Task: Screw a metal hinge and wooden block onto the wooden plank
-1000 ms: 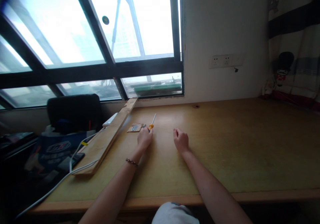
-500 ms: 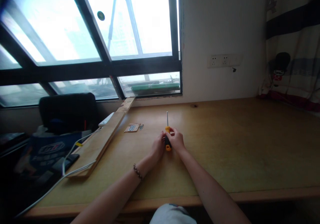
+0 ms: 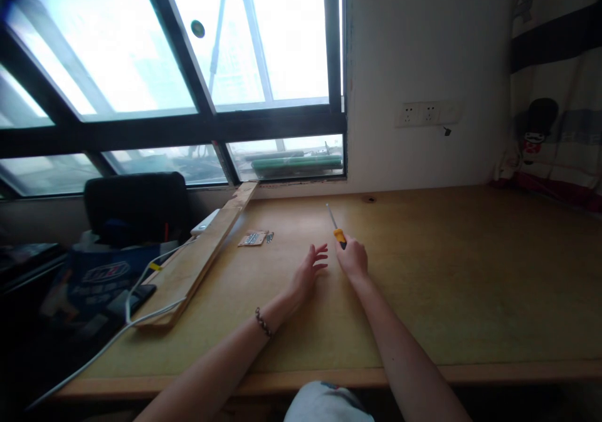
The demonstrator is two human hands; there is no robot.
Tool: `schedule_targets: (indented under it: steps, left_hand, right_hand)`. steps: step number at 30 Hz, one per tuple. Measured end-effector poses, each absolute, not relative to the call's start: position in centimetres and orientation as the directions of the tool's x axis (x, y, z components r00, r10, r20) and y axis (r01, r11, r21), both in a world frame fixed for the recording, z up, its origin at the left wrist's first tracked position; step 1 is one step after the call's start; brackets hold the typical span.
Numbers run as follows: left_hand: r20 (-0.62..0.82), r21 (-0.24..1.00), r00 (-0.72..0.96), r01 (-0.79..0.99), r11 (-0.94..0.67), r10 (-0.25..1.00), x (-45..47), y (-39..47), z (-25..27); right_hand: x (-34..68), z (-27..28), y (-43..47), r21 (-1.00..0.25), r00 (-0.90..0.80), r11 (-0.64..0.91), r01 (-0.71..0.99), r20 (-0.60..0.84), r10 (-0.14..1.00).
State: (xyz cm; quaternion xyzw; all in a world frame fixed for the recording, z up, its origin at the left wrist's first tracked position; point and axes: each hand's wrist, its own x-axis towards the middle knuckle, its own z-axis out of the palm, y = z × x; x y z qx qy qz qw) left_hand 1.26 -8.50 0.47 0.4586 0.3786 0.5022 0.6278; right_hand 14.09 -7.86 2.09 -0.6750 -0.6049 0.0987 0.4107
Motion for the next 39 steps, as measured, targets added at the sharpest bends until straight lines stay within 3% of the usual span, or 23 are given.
schedule_targets:
  steps: [5, 11, 23, 29, 39]
  left_hand:
    - [0.02, 0.985, 0.209, -0.174, 0.017, 0.978, 1.1, -8.9, 0.3]
    - [0.005, 0.985, 0.193, -0.169, 0.028, 0.981, 0.9, -8.9, 0.7]
    - [0.015, 0.996, 0.207, -0.094, 0.005, 0.978, 0.7, -9.5, 1.6]
    - [0.0, 0.997, 0.196, -0.072, 0.014, 0.981, 0.6, -9.5, 1.9]
    - [0.002, 0.998, 0.181, -0.058, 0.009, 0.984, 0.6, -9.5, 2.0]
  right_hand:
    - [18.7, 2.4, -7.8, -0.452, 0.548, -0.383, 0.806, 0.326, 0.77]
    - [22.0, 1.3, -7.8, -0.344, 0.703, -0.617, 0.707, 0.246, 0.668]
    - [24.4, 0.9, -7.8, -0.347, 0.784, -0.712, 0.61, 0.137, 0.605]
    - [24.9, 0.1, -7.7, -0.382, 0.771, -0.675, 0.631, 0.21, 0.602]
    - [24.8, -0.1, -7.5, -0.331, 0.769, -0.694, 0.639, 0.28, 0.575]
